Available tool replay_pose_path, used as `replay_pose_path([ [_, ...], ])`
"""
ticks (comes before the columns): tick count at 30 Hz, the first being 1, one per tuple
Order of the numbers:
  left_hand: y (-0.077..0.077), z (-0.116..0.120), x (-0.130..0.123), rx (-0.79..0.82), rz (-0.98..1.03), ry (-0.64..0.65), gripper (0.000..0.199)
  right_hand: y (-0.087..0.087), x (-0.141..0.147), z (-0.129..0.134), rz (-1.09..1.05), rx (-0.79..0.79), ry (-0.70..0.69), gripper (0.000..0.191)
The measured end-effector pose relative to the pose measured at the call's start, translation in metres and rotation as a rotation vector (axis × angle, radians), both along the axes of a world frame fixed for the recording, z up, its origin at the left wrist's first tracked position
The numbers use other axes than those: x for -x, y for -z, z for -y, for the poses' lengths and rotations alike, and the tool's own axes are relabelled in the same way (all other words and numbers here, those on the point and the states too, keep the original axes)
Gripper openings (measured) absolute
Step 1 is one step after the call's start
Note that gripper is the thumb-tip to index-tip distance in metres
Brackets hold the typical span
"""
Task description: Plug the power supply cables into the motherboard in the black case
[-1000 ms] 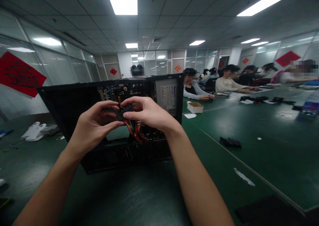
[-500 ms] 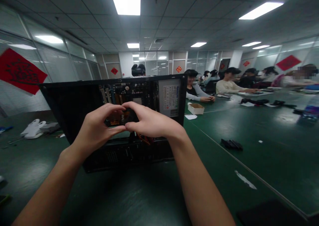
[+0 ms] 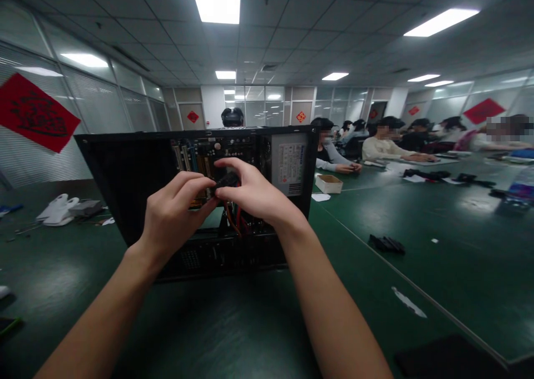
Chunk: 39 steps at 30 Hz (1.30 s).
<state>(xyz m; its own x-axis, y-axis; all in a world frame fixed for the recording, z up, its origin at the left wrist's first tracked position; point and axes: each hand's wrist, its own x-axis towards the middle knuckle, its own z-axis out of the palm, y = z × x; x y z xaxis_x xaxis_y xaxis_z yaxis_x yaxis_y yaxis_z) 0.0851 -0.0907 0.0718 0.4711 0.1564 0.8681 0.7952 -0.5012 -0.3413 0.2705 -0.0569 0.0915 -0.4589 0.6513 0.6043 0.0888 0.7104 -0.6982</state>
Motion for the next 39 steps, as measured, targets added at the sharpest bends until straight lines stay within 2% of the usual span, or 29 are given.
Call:
replay_pose_path([
  [5, 0.008, -0.008, 0.003, 0.0, 0.061, 0.053, 0.015, 0.002, 0.003, -0.003, 0.016, -0.057, -0.005, 0.046],
  [8, 0.012, -0.016, 0.009, 0.007, 0.092, 0.04, 0.017, 0.005, 0.004, -0.006, 0.074, -0.097, 0.009, 0.039],
  [10, 0.016, -0.021, 0.014, 0.022, 0.112, 0.008, 0.018, 0.009, 0.005, -0.009, 0.126, -0.21, 0.093, 0.039],
  [14, 0.025, -0.032, 0.02, 0.121, 0.15, -0.064, 0.02, 0.017, 0.011, -0.016, 0.326, -0.537, 0.326, 0.041],
  [17, 0.034, -0.041, 0.023, 0.242, 0.161, -0.119, 0.02, 0.026, 0.018, -0.023, 0.527, -0.63, 0.486, 0.037],
  [21, 0.049, -0.058, 0.026, 0.474, 0.194, -0.181, 0.024, 0.045, 0.023, -0.041, 0.711, -0.604, 0.634, 0.029],
  [26, 0.06, -0.07, 0.03, 0.726, 0.185, -0.256, 0.024, 0.068, 0.014, -0.07, 0.812, -0.423, 0.698, 0.022],
  [29, 0.058, -0.074, 0.028, 0.757, 0.124, -0.297, 0.026, 0.076, 0.008, -0.078, 0.817, -0.387, 0.65, 0.02],
  [32, 0.054, -0.082, 0.021, 0.75, -0.031, -0.32, 0.028, 0.08, 0.005, -0.081, 0.819, -0.369, 0.584, 0.02],
  [35, 0.049, -0.095, 0.009, 0.76, -0.18, -0.347, 0.03, 0.082, 0.004, -0.083, 0.78, -0.349, 0.587, 0.02],
  [39, 0.049, -0.104, -0.001, 0.802, -0.21, -0.352, 0.029, 0.084, 0.004, -0.085, 0.739, -0.336, 0.57, 0.018],
])
